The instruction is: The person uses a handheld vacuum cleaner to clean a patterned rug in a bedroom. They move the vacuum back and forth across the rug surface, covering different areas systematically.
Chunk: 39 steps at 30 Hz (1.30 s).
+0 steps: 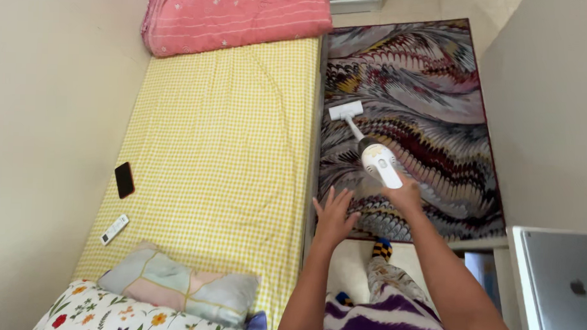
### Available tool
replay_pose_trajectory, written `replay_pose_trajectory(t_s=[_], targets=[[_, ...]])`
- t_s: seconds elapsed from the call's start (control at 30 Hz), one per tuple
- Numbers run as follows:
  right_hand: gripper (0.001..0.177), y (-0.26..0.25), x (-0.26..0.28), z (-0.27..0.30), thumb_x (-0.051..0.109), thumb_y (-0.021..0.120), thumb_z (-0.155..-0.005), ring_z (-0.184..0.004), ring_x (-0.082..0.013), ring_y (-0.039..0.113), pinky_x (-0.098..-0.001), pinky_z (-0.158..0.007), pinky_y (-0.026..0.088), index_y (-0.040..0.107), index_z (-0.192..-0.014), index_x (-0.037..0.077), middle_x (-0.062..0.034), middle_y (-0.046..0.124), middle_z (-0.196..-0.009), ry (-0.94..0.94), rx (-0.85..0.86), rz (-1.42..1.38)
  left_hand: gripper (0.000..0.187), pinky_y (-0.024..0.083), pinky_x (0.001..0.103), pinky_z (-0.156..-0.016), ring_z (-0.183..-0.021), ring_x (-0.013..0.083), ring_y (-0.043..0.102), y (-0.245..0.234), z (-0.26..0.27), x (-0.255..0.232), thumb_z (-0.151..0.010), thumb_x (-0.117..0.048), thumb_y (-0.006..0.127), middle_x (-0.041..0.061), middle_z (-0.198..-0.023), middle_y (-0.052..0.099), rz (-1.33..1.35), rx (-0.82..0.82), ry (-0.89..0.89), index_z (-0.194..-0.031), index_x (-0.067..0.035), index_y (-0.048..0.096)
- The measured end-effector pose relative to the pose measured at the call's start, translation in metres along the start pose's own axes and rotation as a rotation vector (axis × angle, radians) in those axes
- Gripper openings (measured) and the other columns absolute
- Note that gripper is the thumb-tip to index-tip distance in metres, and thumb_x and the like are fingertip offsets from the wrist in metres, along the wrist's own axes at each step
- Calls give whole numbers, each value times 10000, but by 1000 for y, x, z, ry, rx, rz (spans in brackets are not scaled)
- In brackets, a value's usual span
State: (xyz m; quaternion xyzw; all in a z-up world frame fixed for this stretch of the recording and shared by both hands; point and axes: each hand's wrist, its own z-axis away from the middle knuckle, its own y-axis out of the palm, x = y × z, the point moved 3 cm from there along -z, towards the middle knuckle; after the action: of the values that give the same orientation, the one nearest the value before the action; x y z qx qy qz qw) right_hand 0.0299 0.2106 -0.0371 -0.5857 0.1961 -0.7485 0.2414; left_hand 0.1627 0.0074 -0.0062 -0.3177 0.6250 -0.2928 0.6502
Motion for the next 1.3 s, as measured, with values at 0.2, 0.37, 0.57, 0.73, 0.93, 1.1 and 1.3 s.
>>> replay_pose_trajectory(t_s=[0.2,0.37,0.57,0.73,0.93,1.1,1.3], targets=[[737,3,-5,80,170,778,-693,-915,-236,761,-388,-800,574,663,-1420,138,-170,781,-1103,-70,-12,-2,619,-38,781,-1158,-1558,357,210,11,79,8,-950,-394,695,93,-1596,439,-24,58,-68,-1485,-138,517],[782,-7,0,124,170,812,-645,-924,-254,761,-380,-819,572,657,-1410,135,-186,774,-1110,-57,34,44,604,-24,789,-1155,-1553,361,243,8,114,-7,-961,-408,683,102,-1581,473,2,-62,-28,-1473,-123,539],[764,-18,-24,163,154,789,-646,-940,-251,757,-375,-822,568,664,-1400,135,-172,776,-1122,-105,50,0,639,-19,800,-1140,-1532,377,266,23,162,-15,-942,-466,669,102,-1574,486,-45,-112,-62,-1459,-109,551],[749,-47,-44,222,123,781,-648,-924,-228,747,-358,-829,560,684,-1389,150,-155,785,-1091,-98,74,25,677,-24,813,-1129,-1535,390,267,43,215,-39,-945,-527,659,120,-1555,492,22,-127,-108,-1458,-99,548],[755,-69,-51,277,95,773,-632,-788,-163,703,-322,-732,546,688,-1381,141,-103,778,-1007,-114,93,-96,684,1,809,-1133,-1522,409,286,44,259,-66,-920,-491,669,138,-1554,504,23,-132,-105,-1452,-81,542],[731,-70,-47,285,63,748,-653,-587,-127,604,-305,-552,500,688,-1379,120,-69,736,-870,-21,76,-229,649,3,812,-1128,-1527,402,287,43,269,-68,-918,-439,687,138,-1548,503,-2,-129,-98,-1443,-83,549],[728,-45,-47,257,36,722,-680,-565,-134,582,-310,-507,470,678,-1404,104,-85,722,-836,31,33,-338,655,12,805,-1135,-1519,399,292,42,253,-48,-888,-390,715,125,-1542,508,-27,-151,-87,-1452,-103,548]])
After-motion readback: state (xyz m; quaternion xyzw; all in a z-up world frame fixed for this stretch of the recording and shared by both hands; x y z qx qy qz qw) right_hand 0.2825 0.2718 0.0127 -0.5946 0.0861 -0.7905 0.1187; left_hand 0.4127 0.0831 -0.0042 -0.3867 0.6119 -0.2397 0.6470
